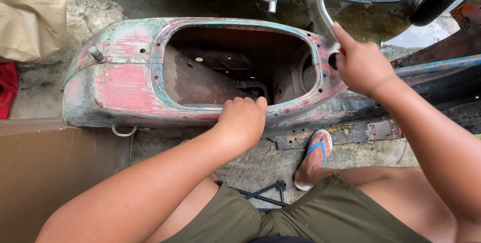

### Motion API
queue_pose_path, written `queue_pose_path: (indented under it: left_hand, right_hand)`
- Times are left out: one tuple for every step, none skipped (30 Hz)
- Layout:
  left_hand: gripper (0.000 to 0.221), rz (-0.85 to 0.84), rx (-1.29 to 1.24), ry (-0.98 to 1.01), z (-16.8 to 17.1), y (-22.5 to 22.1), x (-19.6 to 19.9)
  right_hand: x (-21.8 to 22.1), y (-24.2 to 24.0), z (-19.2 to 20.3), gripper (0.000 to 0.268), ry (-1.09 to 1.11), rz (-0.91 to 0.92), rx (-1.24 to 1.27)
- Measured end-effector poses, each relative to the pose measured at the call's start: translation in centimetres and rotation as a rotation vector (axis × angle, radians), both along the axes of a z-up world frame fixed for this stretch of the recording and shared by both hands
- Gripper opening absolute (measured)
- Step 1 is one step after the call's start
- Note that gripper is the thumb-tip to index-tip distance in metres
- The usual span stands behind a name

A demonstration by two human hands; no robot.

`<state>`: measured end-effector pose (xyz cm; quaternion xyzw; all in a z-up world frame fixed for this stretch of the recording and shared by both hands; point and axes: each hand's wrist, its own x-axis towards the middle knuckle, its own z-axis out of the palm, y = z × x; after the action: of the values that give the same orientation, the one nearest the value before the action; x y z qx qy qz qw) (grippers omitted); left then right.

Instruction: Scrubbing the metal frame of a vintage scooter with a wire brush to remove rust or debris.

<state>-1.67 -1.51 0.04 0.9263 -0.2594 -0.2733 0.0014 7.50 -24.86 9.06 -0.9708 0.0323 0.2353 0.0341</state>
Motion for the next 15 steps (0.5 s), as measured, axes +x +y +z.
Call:
queue_pose_path:
  left_hand:
    - [0.035,-0.002,0.005,-0.001,0.6,0.1,0.1]
    - [0.035,-0.011,0.005,0.058,1.3,0.3,0.2]
    - [0.035,-0.023,0.003,0.111,2.0,0.4,0.6]
    - [0.035,-0.028,0.006,0.105,2.2,0.6,0.8]
    - [0.035,-0.028,0.0,0.12,2.3,0.6,0.8]
    - [0.038,-0.029,-0.006,0.136,2.4,0.7,0.9]
    - [0.038,-0.028,-0.013,0.123,2.0,0.9,0.7]
    - [0.042,-0.049,-0.108,0.061,1.6,1.3,0.6]
    - [0.048,-0.065,-0.204,0.003,1.0,1.5,0.4]
    - [0.048,-0.059,-0.214,-0.006,1.1,1.6,0.1]
    - [0.049,-0.058,-0.193,-0.024,1.2,1.5,0.0]
    - [0.051,-0.057,-0.173,-0.042,1.2,1.4,-0.1]
    - [0.051,-0.062,-0.182,-0.047,1.0,1.3,0.0]
    - [0.051,-0.074,-0.158,-0.056,0.7,1.1,0.2]
    - [0.051,-0.082,-0.126,-0.055,0.4,1.2,-0.1]
  right_hand:
    - [1.1,-0.2,-1.0,0.07,-0.001,-0.002,0.005]
    - [2.1,-0.4,-1.9,0.072,-0.014,-0.003,0.03]
    - [3.4,-0.6,-2.7,0.074,-0.032,-0.008,0.052]
    - [3.5,-0.9,-2.8,0.074,-0.038,-0.012,0.054]
    - [3.4,-1.4,-2.8,0.072,-0.05,-0.01,0.091]
    - [3.3,-1.8,-2.8,0.07,-0.063,-0.008,0.127]
    - [2.2,-2.7,-2.7,0.07,-0.076,-0.005,0.119]
    - [1.1,-3.6,-2.7,0.069,-0.082,-0.022,0.085]
    - [0.0,-4.4,-2.8,0.068,-0.084,-0.035,0.049]
    - [-1.7,-4.5,-2.2,0.068,-0.092,-0.028,0.04]
    - [-3.3,-4.7,-1.6,0.068,-0.096,-0.007,0.033]
    - [-4.9,-5.0,-1.1,0.069,-0.1,0.015,0.025]
    - [-5.4,-5.0,-1.0,0.069,-0.105,0.01,0.016]
    - [-6.0,-5.2,-0.8,0.069,-0.101,0.007,-0.008]
    - [-6.7,-5.1,-1.0,0.069,-0.089,0.007,-0.022]
